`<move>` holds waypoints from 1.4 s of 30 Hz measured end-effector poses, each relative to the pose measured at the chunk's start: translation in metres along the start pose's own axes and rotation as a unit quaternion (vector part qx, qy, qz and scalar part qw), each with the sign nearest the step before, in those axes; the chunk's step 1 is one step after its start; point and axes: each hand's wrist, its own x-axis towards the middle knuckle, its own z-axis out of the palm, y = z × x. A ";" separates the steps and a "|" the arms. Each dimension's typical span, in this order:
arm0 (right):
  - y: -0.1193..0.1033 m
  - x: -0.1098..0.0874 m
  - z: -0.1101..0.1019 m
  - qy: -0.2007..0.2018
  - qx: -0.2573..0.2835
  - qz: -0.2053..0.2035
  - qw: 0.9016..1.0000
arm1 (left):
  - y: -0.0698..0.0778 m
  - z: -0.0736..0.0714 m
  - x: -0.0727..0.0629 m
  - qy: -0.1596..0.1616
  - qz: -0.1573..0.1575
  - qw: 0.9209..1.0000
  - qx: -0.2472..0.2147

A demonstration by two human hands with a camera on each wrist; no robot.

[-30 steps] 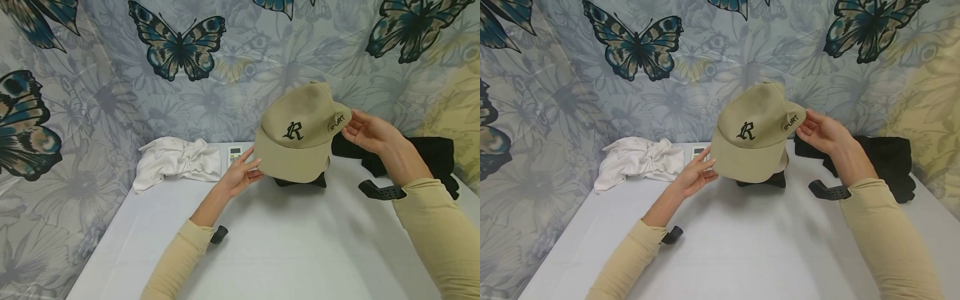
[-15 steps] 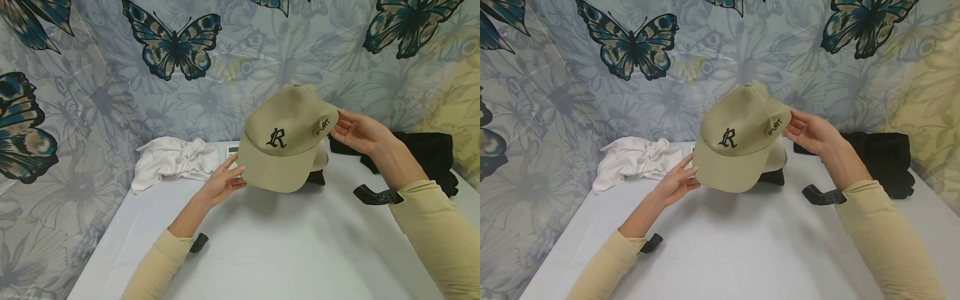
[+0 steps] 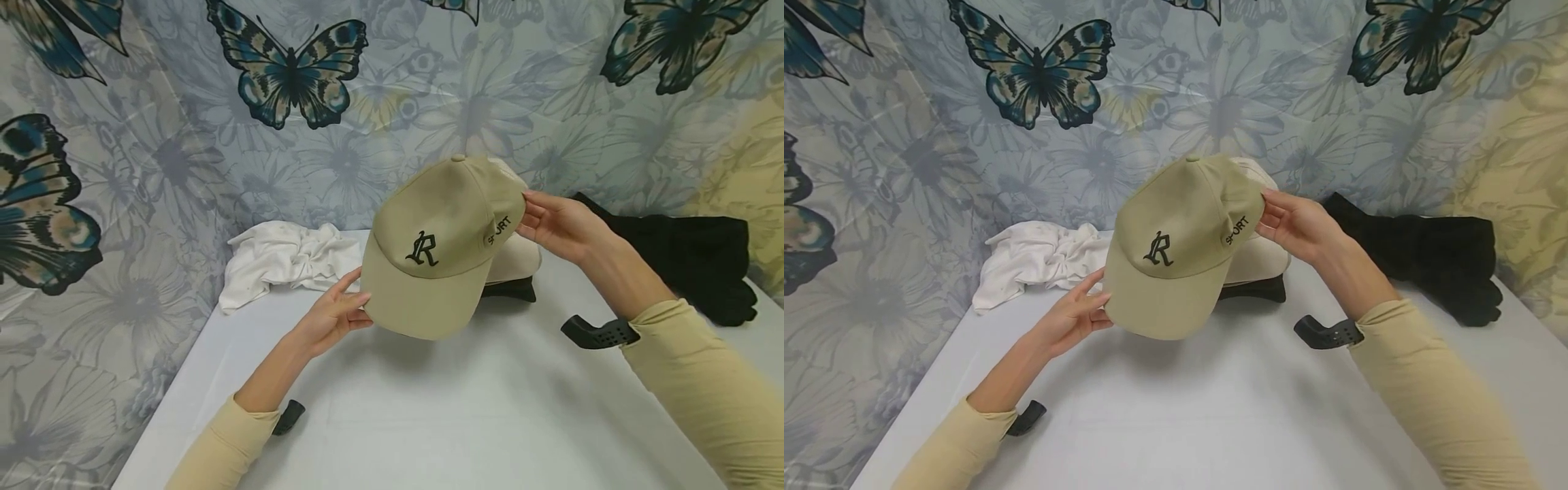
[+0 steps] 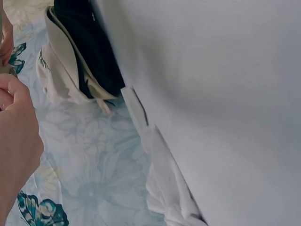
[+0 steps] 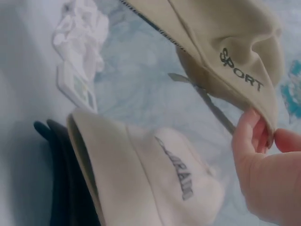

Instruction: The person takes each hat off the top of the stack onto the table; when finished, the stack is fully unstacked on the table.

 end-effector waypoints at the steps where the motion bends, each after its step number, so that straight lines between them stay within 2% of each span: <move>1: 0.003 0.002 0.001 -0.003 0.000 -0.001 1.000 | 0.000 -0.002 -0.003 0.003 -0.001 1.000 0.000; 8: 0.021 0.016 0.009 -0.005 -0.019 0.031 0.999 | 0.002 -0.018 -0.025 0.021 -0.015 1.000 0.010; 12: 0.034 0.023 0.015 -0.015 -0.055 0.048 0.997 | 0.002 -0.031 -0.039 0.031 -0.028 0.999 0.018; 19: 0.059 0.037 0.024 -0.021 -0.141 0.056 0.988 | 0.004 -0.050 -0.065 0.051 -0.052 0.996 0.052; 26: 0.088 0.051 0.031 -0.027 -0.182 0.070 0.980 | 0.008 -0.069 -0.089 0.048 -0.081 0.991 0.093; 31: 0.110 0.059 0.034 -0.029 -0.216 0.076 0.973 | 0.008 -0.083 -0.107 0.055 -0.097 0.989 0.100; 37: 0.139 0.071 0.036 -0.016 -0.238 0.088 0.967 | 0.006 -0.097 -0.127 0.079 -0.117 0.985 0.103; 42: 0.162 0.081 0.038 -0.010 -0.242 0.103 0.965 | 0.006 -0.108 -0.145 0.086 -0.122 0.983 0.108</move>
